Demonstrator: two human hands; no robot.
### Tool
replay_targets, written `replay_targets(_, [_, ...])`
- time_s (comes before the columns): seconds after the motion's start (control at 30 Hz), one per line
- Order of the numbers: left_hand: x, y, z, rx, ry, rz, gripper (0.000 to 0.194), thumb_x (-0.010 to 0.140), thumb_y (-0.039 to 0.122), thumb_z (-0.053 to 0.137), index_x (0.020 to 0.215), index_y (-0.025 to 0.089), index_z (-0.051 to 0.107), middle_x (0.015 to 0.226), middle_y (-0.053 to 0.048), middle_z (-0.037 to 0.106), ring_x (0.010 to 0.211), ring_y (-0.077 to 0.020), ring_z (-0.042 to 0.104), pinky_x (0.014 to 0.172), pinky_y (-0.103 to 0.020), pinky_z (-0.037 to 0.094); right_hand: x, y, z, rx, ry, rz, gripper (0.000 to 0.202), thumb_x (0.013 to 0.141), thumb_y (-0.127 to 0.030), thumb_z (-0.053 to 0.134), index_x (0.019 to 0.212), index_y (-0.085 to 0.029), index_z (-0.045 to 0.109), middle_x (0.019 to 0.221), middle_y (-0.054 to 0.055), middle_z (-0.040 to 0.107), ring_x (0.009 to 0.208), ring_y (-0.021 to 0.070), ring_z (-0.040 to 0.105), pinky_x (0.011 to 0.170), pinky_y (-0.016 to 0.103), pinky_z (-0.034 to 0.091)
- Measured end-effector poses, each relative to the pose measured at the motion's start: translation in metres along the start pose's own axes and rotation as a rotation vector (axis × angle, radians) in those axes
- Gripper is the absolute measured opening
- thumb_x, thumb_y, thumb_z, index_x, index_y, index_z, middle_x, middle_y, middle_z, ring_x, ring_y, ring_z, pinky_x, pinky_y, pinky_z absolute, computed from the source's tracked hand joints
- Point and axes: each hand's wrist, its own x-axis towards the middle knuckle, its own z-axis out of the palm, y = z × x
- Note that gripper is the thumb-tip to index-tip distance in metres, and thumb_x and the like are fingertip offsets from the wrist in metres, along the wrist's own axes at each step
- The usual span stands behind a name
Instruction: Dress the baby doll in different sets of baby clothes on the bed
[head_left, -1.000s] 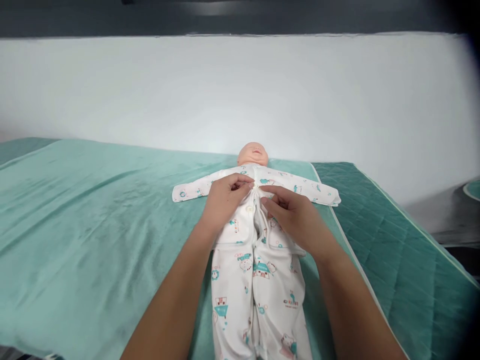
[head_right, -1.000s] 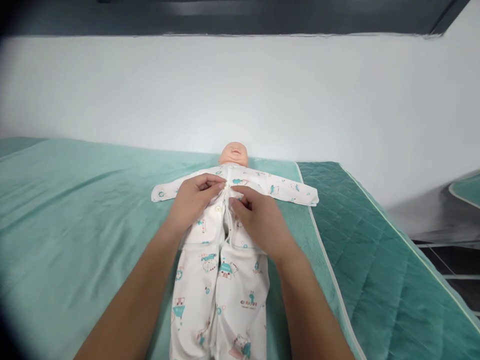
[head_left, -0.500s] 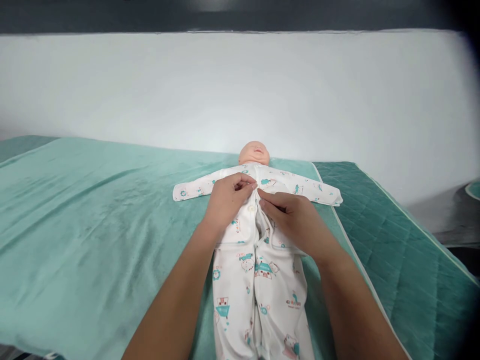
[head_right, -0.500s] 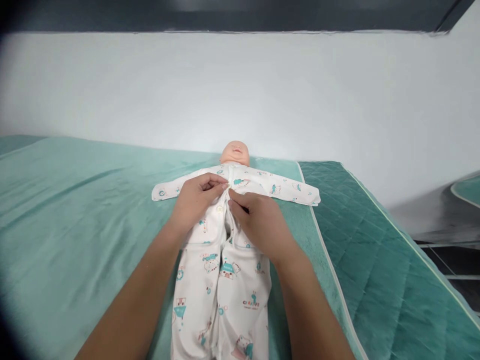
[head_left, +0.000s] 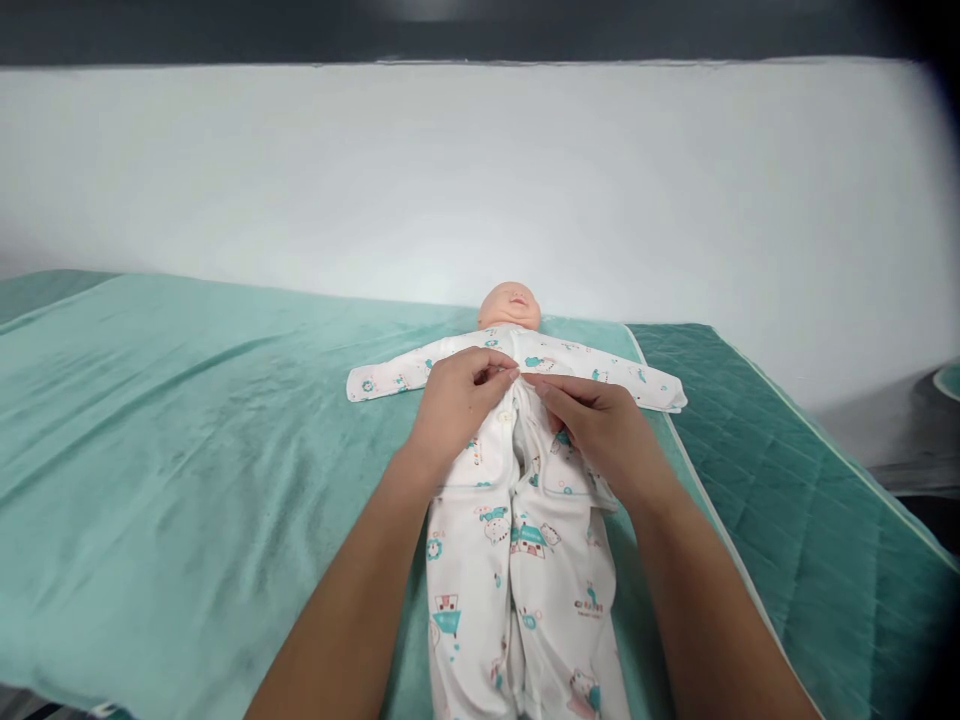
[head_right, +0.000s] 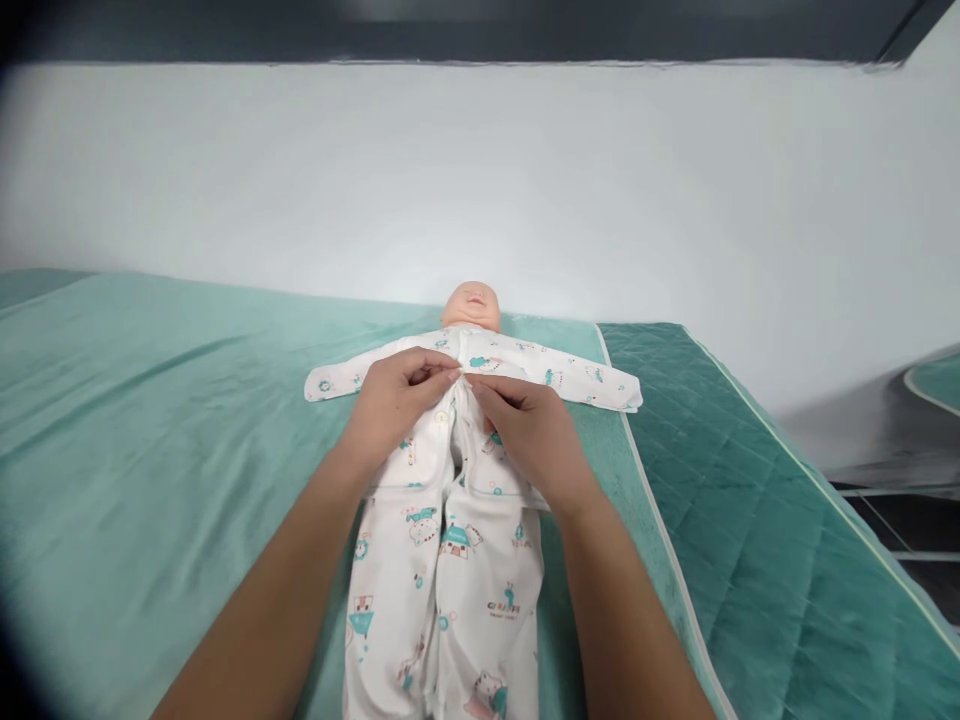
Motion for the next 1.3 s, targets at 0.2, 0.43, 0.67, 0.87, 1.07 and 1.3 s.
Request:
replay_targets(0.2, [-0.004,0.004,-0.004,-0.12,-0.038,-0.031,0.025,0.089,0.04,0.056,0.093,0.022,0.072,0.076,0.0,0.06,0.066,-0.012,0.048,0.061,-0.026,0.037,0.003,0.006,-0.001,0.109,0.0,0.056,0.031,0.085,-0.048,0.061,0.098,-0.022,0.074,0.064,-0.003,0.05,0.052,0.0092,0.036,0.046,0.023,0.026])
replay_targets(0.43, [-0.006,0.015,-0.021,-0.064,-0.11,-0.01,0.022,0.089,0.038,0.056,0.082,0.019,0.066,0.071,0.002,0.056,0.063,-0.0108,0.045,0.06,-0.025,0.036,-0.008,-0.01,-0.008,-0.093,-0.126,-0.071,0.031,0.084,-0.049,0.064,0.072,-0.021,0.061,0.064,-0.004,0.053,0.057,0.0099,0.042,0.052,0.025,0.032])
replay_targets(0.67, [-0.017,0.028,-0.031,0.142,-0.33,-0.008,0.014,0.085,0.031,0.059,0.08,0.021,0.067,0.069,0.004,0.056,0.062,-0.0099,0.047,0.056,-0.023,0.036,-0.019,-0.014,-0.006,-0.454,-0.161,-0.17,0.017,0.084,-0.036,0.064,0.075,-0.023,0.057,0.066,-0.005,0.06,0.06,0.0118,0.049,0.055,0.026,0.034])
replay_targets(0.87, [-0.016,0.023,-0.035,0.127,-0.398,-0.045,0.01,0.081,0.03,0.064,0.079,0.021,0.066,0.076,0.003,0.059,0.065,-0.0097,0.051,0.056,-0.022,0.038,-0.019,-0.017,-0.007,-0.516,-0.175,-0.146,0.016,0.09,-0.032,0.054,0.077,-0.023,0.057,0.071,-0.002,0.064,0.062,0.0132,0.052,0.055,0.027,0.033])
replay_targets(1.07, [-0.017,0.024,-0.03,-0.023,-0.466,-0.098,0.02,0.085,0.039,0.063,0.081,0.02,0.065,0.06,0.003,0.059,0.055,-0.0095,0.052,0.051,-0.021,0.039,-0.015,-0.013,-0.013,-0.405,-0.285,-0.053,0.014,0.09,-0.03,0.05,0.082,-0.025,0.06,0.065,-0.003,0.063,0.058,0.0135,0.056,0.055,0.026,0.036])
replay_targets(1.3, [-0.018,0.021,-0.025,-0.185,-0.518,-0.128,0.014,0.085,0.033,0.063,0.083,0.019,0.065,0.061,0.002,0.061,0.058,-0.0095,0.057,0.054,-0.02,0.046,-0.026,-0.018,0.015,-0.764,-0.05,-0.097,0.003,0.085,-0.019,0.052,0.082,-0.021,0.052,0.077,0.004,0.064,0.062,0.016,0.05,0.054,0.029,0.026])
